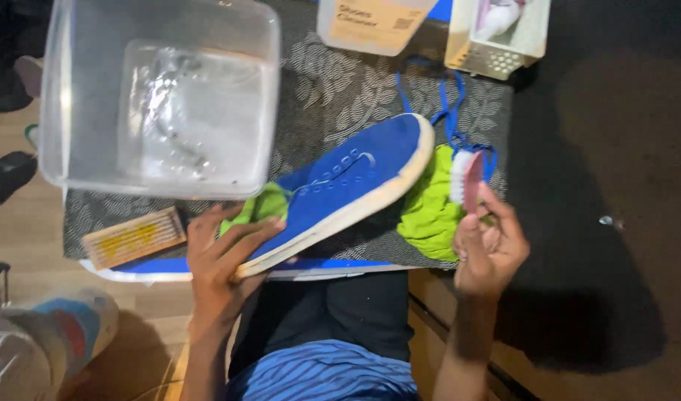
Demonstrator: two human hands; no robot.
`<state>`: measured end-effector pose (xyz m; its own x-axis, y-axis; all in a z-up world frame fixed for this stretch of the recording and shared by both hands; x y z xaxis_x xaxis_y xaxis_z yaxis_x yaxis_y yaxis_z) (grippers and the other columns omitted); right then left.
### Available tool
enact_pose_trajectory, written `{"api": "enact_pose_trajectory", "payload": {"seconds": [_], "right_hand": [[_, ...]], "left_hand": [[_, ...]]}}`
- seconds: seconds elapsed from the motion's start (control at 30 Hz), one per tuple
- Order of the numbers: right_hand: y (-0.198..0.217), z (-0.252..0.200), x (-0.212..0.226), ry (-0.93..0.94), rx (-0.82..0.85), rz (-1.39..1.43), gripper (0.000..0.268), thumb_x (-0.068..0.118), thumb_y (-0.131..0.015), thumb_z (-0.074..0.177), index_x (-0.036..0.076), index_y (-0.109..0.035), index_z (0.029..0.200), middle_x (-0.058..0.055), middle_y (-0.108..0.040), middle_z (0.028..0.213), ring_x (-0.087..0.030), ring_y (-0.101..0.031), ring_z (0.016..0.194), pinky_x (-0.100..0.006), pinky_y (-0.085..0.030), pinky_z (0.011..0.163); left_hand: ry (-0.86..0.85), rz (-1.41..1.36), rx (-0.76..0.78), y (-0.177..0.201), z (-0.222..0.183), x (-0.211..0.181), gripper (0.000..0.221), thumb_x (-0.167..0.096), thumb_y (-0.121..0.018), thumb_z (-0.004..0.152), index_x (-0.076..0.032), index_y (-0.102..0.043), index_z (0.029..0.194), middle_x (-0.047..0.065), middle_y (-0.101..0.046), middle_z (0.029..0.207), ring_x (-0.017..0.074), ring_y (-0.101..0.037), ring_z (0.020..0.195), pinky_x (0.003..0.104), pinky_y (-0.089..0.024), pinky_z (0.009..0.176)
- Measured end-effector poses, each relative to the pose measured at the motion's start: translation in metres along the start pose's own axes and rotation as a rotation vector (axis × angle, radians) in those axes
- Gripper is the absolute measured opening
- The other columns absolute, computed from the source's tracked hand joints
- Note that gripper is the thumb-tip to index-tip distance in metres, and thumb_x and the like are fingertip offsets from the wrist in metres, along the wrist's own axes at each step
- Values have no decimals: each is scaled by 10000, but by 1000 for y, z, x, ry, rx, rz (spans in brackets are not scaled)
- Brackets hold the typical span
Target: Brushing the rubber sole of a blue sneaker with a small brush and soapy water to clean it.
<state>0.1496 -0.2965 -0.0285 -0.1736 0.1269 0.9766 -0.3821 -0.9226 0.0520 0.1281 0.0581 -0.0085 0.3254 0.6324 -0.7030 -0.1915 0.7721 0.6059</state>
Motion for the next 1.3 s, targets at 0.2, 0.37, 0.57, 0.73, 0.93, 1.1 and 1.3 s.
{"api": "enact_pose_trajectory", "payload": {"seconds": [0.2,0.37,0.57,0.73,0.93,1.1,1.3], "right_hand": [[-2,-20,16,-177,56,-154,414,191,-694,923,-31,-668,1272,-51,-638,874,-97,-524,698,-213,-395,533],[-3,-18,21,-127,95,-272,455,257,-707,903,-74,-673,1213,-172,-727,1105,-239,-711,1002,-303,-606,809],[11,-21,18,-61,108,-405,466,317,-677,912,-66,-698,1176,-165,-738,1063,-213,-705,923,-300,-569,775],[-8,-20,38,105,241,-636,300,241,-729,877,5,-763,1060,-118,-779,945,-188,-666,702,-316,-458,600],[-11,-38,40,376,202,-829,144,116,-810,877,74,-717,978,-78,-686,754,-190,-519,552,-330,-349,504],[-33,-30,63,388,192,-907,201,108,-770,921,108,-676,743,-10,-584,604,-110,-362,488,-292,-266,475],[-34,-59,53,176,397,-1012,434,338,-822,836,301,-698,1250,30,-768,947,-159,-747,859,-325,-507,656]], "left_hand": [[-8,-128,38,21,11,-4,307,-317,-673,913,-77,-753,1088,115,-750,1176,218,-699,1116,472,-444,1156],[-15,-223,14,15,1,0,362,-322,-602,948,-28,-719,1123,142,-750,1146,332,-683,1189,498,-469,1173],[91,-343,-28,14,3,-5,250,-138,-793,803,-21,-738,1017,125,-774,1042,257,-775,981,359,-584,953],[85,-326,-11,16,0,2,282,-142,-838,764,-23,-738,999,130,-772,1009,267,-764,954,372,-614,919],[126,-298,-58,15,-7,9,330,-166,-858,753,-25,-737,1026,122,-770,1029,247,-769,967,359,-615,915],[68,-341,-122,14,-7,11,345,-168,-868,723,5,-728,987,136,-766,947,256,-778,884,349,-615,860],[152,-336,-90,16,-3,5,276,-190,-800,778,0,-738,967,133,-770,962,263,-773,905,361,-579,897]]}}
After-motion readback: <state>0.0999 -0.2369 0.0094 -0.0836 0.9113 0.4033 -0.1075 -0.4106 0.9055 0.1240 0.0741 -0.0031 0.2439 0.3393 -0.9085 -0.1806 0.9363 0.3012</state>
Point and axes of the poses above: each hand's wrist, its own z-axis towards the middle knuckle, its own y-axis out of the back of the hand, x = y × z, the point moved 6 cm from there along z, towards the middle knuckle
